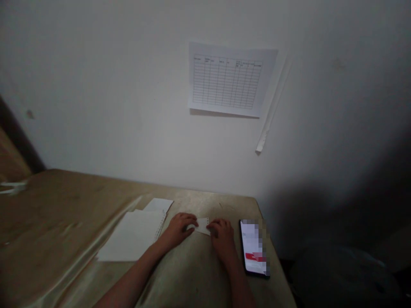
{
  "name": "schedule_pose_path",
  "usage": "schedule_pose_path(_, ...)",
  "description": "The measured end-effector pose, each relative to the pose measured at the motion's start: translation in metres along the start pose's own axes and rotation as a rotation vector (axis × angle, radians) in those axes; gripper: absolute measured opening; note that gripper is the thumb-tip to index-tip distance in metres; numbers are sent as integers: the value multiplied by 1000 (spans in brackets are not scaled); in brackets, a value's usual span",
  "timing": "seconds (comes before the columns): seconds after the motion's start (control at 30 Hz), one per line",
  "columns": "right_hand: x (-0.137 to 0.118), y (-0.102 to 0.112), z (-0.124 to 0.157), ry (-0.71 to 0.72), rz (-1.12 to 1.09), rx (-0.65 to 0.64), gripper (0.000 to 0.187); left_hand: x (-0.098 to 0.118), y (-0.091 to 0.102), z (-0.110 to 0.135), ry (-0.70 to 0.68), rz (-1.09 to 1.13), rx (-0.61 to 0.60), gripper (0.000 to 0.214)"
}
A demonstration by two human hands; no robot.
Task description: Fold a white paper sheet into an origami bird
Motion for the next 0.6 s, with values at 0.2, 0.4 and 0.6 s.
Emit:
schedule_pose_path(0.2, 6, -6, -3, -22, 13, -29, 40, 3, 0, 1, 21, -6, -12, 23)
schedule_pose_path(0.4, 7, -9, -6, -13, 33, -48, 40, 1, 0, 3, 14, -12, -4, 22)
schedule_pose_path(0.6, 6, -7, -5, 1, 26, -30, 41, 2, 1, 2, 28, -2, 7, 22)
Point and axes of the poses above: each hand's wrist, its own z-axis away from the middle knuckle, its own y-axis out of the back of the hand, x = y × z, the point moved 5 cm from there along -z, towards the middle knuckle, and after that the axes turned 13 degrees about z, right-handed, at the moved point
